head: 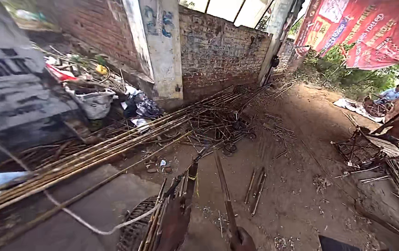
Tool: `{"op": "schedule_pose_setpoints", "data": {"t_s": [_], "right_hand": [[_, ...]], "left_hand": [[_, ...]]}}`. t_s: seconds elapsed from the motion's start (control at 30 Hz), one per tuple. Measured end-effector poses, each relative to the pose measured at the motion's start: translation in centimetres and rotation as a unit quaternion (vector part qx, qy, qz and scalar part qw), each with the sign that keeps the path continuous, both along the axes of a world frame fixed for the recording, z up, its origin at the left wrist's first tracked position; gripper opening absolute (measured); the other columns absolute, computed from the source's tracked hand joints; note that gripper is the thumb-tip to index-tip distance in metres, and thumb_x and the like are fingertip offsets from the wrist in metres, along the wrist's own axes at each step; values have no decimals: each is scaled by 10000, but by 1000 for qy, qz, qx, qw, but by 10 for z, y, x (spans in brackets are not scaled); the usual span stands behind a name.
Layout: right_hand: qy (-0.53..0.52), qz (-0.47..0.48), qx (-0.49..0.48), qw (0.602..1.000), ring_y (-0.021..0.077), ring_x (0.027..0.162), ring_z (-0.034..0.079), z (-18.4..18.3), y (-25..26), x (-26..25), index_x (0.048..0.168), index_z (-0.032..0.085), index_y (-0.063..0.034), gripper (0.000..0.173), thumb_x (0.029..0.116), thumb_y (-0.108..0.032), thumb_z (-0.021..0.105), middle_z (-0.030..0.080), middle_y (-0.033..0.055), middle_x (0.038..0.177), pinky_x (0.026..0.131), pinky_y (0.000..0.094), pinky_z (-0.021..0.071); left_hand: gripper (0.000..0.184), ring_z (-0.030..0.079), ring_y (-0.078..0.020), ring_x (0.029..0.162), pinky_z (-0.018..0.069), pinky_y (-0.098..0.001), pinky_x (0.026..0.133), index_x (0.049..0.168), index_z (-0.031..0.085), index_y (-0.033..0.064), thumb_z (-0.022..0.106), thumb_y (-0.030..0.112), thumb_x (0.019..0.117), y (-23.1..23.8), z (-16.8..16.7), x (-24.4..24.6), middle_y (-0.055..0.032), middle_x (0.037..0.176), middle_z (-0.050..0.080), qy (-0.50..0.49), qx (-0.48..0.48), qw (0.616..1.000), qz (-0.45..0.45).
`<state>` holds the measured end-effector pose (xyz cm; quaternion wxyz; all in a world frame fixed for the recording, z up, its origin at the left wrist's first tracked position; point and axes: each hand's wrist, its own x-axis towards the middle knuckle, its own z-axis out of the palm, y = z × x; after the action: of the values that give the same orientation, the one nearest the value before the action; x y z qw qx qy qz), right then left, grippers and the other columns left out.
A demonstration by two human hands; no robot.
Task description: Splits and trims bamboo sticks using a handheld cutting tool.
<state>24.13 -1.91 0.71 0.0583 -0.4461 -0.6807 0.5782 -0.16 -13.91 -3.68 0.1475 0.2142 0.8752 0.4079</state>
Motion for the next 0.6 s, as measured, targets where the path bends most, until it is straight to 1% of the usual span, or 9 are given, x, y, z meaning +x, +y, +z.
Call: {"op": "schedule_pose_setpoints", "data": {"t_s": [0.03,0.1,0.17,0.23,0.3,0.33,0.43,0.5,0.6], "right_hand": [[10,-4,-15,1000,213,623,627,-5,14,-23,1292,578,14,381,1011,-242,594,662,115,845,592,406,563],[17,-11,-37,999,203,615,644,-5,34,-62,1303,573,2,368,987,-180,617,682,108,861,583,384,576],[22,-10,-30,999,198,611,654,-2,54,-93,1284,574,-5,361,965,-157,649,682,110,863,572,370,582],[26,4,-6,1000,191,622,665,5,72,-120,1309,556,-4,396,960,-158,665,685,115,902,584,365,591],[51,18,11,998,192,658,679,7,88,-138,1373,525,-3,494,946,-175,703,692,132,1006,602,362,606],[62,24,19,998,192,688,683,7,93,-143,1387,520,-6,539,927,-186,735,687,139,1053,616,361,608],[80,44,63,994,185,811,691,6,111,-153,1409,518,-26,604,891,-213,765,676,127,1153,679,360,600],[94,50,95,990,178,840,692,3,118,-149,1406,536,-21,562,913,-199,736,677,128,1179,701,355,597],[86,81,158,980,177,971,683,2,121,-129,1439,516,-32,604,872,-128,700,652,124,1244,847,362,589]], "left_hand": [[413,689,-262,999,572,-481,906,1307,618,65,690,273,958,2,-5,-10,-131,1175,681,-13,-8,1000,4],[394,701,-231,1009,563,-476,926,1299,624,87,664,311,977,4,-8,-26,-89,1134,712,-55,-40,998,-7],[426,696,-242,1060,540,-494,978,1318,621,80,657,343,985,16,0,-31,-95,1164,713,-100,-63,992,-44],[424,696,-231,1057,545,-474,978,1308,625,70,655,351,993,33,5,-24,-99,1175,708,-144,-41,985,-89],[423,702,-189,1013,576,-423,928,1299,628,87,642,382,996,50,-2,-10,-70,1168,706,-203,13,972,-115],[404,711,-177,960,599,-400,870,1284,633,86,630,378,1005,58,-5,0,-64,1144,707,-241,53,963,-112],[352,713,-191,869,612,-372,742,1275,629,60,591,325,1045,94,8,17,-86,1099,705,-335,192,921,-53],[334,705,-221,916,609,-391,757,1316,598,31,584,234,1051,118,19,20,-121,1150,687,-373,273,887,-14],[347,708,-255,941,602,-411,777,1383,554,16,516,162,1070,144,31,19,-156,1175,689,-437,356,826,17]]}}
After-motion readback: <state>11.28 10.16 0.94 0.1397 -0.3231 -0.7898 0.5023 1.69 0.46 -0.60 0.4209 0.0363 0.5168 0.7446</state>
